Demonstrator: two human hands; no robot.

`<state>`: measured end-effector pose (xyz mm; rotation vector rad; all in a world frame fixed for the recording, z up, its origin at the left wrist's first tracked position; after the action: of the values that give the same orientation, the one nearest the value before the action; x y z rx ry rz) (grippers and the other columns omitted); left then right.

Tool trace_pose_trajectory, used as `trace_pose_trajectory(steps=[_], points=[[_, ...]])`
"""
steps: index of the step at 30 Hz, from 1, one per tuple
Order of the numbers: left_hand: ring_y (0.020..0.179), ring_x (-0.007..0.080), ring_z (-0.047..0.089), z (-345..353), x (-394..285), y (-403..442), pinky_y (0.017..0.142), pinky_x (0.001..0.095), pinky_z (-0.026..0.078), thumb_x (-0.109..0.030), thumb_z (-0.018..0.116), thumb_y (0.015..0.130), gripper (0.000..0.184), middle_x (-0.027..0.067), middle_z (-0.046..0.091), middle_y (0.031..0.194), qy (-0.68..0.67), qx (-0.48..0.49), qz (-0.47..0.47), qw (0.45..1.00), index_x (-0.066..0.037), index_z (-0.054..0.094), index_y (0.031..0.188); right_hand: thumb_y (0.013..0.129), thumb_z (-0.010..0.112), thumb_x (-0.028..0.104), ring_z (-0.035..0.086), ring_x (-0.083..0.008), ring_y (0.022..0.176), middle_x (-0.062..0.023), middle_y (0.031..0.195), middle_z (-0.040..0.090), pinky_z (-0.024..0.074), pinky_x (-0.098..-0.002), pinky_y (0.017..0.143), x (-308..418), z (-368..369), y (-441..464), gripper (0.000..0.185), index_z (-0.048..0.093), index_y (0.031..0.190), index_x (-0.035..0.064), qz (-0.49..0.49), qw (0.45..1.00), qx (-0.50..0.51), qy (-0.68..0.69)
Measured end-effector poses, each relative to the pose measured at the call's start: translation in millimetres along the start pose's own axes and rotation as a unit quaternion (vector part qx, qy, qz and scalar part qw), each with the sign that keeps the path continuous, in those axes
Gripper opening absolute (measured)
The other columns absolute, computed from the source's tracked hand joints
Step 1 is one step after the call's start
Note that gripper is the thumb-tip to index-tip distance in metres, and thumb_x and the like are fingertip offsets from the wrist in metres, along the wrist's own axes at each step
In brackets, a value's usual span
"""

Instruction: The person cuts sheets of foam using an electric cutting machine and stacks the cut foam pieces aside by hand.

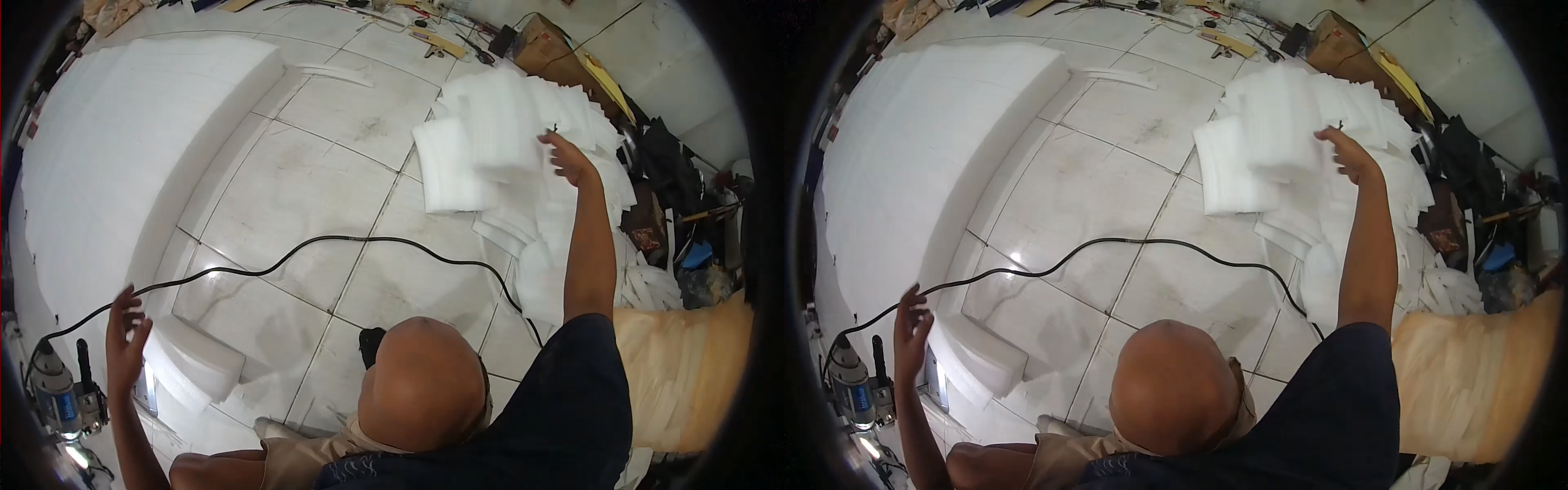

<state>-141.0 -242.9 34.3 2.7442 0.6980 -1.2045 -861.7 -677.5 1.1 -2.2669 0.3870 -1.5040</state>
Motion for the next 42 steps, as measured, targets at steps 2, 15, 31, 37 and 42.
trace_pose_trajectory(steps=[2,15,31,37,42], points=[[0.093,0.0161,0.053,-8.0,36.6,-22.4,0.08,0.0292,0.045,-0.01,0.06,0.088,0.051,0.0095,0.056,0.112,0.0,-0.017,0.006,1.0,-0.004,0.046,0.137,0.083,0.064,0.04,0.046,-0.0324,0.129,-0.0245,0.141,0.043,0.0375,-0.0398,0.105,26.8,-21.1,-22.2,0.082,0.029,0.147,0.0022,-0.129,0.929,-0.265,-0.222],[0.143,0.0343,0.021,36.0,333.4,-169.3,0.111,0.0535,0.021,-0.076,0.047,0.081,0.096,0.0161,0.021,0.157,-0.285,-0.139,-0.446,0.837,-0.019,0.021,0.153,0.079,0.065,0.061,0.031,-0.0393,0.138,-0.0266,0.148,0.032,0.0318,-0.0582,0.106,27.0,74.7,-16.8,0.085,0.036,0.146,0.0198,-0.253,0.735,-0.378,-0.503],[0.112,0.0255,0.054,126.9,243.8,-107.9,0.099,0.0439,0.041,-0.052,0.05,0.089,0.062,0.0114,0.058,0.122,-0.574,-0.039,-0.314,0.755,-0.006,0.047,0.129,0.072,0.07,0.068,0.037,-0.0394,0.134,-0.031,0.142,0.036,0.0343,-0.043,0.109,-102.6,641.0,-293.4,0.117,0.018,0.148,-0.0037,-0.207,0.676,0.644,-0.291],[0.122,0.0298,0.048,166.7,230.5,-103.0,0.104,0.045,0.036,-0.051,0.041,0.094,0.063,0.0155,0.051,0.132,-0.581,-0.033,-0.31,0.752,-0.003,0.041,0.136,0.07,0.073,0.065,0.025,-0.0379,0.141,-0.0282,0.151,0.024,0.0237,-0.0424,0.115,-111.7,711.6,-320.9,0.127,0.003,0.15,-0.0046,-0.165,0.707,0.668,-0.163],[0.14,0.0376,0.021,167.9,230.9,-109.6,0.108,0.0581,0.026,-0.058,0.051,0.088,0.09,0.0185,0.021,0.153,-0.491,-0.014,-0.307,0.815,-0.014,0.007,0.153,0.069,0.077,0.057,0.026,-0.036,0.141,-0.0261,0.151,0.024,0.0243,-0.0419,0.114,-126.5,725.9,-302.7,0.127,-0.001,0.151,-0.0023,-0.06,0.728,0.665,-0.158]])
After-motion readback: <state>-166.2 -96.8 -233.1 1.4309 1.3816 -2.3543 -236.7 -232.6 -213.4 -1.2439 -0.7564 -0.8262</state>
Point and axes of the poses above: each hand's wrist, its own y-axis towards the middle knuckle, its own z-axis out of the palm, x = y × z, the point moved 9 cm from there along y, towards the middle knuckle
